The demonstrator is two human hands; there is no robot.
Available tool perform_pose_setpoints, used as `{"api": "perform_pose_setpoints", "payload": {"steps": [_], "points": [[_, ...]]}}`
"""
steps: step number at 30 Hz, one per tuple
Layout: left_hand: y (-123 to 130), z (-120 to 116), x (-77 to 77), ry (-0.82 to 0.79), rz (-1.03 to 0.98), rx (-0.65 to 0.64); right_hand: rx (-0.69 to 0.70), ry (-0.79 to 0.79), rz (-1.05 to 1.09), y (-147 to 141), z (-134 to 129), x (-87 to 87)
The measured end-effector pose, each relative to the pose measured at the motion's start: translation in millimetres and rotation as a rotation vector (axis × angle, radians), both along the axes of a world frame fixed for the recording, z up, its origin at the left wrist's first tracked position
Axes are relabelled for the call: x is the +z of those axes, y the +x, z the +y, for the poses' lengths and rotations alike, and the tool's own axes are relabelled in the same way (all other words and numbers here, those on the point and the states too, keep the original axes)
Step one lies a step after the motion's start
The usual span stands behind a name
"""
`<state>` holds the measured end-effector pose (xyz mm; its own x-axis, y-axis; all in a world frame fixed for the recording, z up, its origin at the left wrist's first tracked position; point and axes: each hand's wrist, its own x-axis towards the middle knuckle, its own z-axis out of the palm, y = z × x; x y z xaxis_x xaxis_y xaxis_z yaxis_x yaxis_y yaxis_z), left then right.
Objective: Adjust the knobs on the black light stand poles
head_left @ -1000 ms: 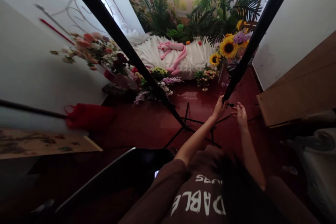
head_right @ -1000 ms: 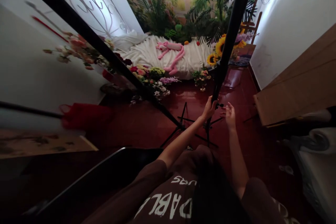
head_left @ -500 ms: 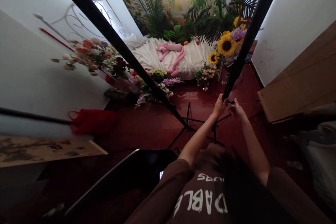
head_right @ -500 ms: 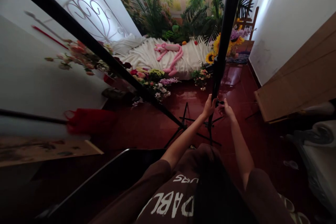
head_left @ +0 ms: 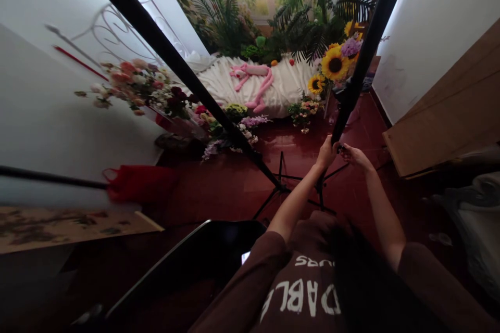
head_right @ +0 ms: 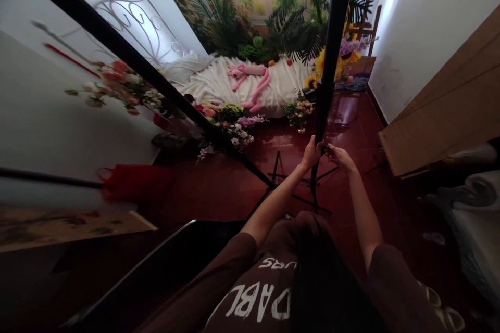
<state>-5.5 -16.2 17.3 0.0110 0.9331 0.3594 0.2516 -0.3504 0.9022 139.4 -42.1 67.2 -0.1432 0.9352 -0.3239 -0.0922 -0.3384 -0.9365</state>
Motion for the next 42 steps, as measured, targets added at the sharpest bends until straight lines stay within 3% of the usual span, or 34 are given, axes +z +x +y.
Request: {"api": "perform_pose_setpoints", "payload": {"steps": [4, 11, 15, 17, 20, 25, 29, 33, 38, 42], "points": [[0, 0, -0.8, 0.007, 0.003, 0.007, 0.066, 0.275, -0.152, 9, 0, 2.9], [1, -1, -1.3, -0.026, -0.014, -0.004, -0.154, 0.699, -0.67, 4, -8, -5.6], [1, -2, -0.1, -0.033, -0.023, -0.011, -0.269, 0.814, -0.798, -10, -24, -16.0], [1, -2, 0.2, -0.027, -0.02, -0.009, -0.298, 0.848, -0.808, -16, -30, -12.1], [1, -2, -0.8, -0.023, -0.004, -0.001, -0.331, 0.946, -0.733, -25, -26, 12.8], [1, 1, -5.4, 0.029, 0.002, 0.003, -0.293, 1.152, -0.648, -50, 4, 80.2], [2, 3, -8.9, 0.046, 0.011, -0.002, -0.259, 1.156, -0.7, -75, 24, 114.2], [1, 3, -10.7, 0.037, 0.027, -0.01, -0.296, 1.101, -0.64, -86, 31, 124.1], [-2, 3, -11.9, 0.066, 0.016, -0.052, -0.239, 1.036, -0.56, -81, 35, 115.9], [-2, 4, -15.5, 0.085, 0.0, -0.087, -0.231, 1.006, -0.574, -76, 36, 91.1]]}}
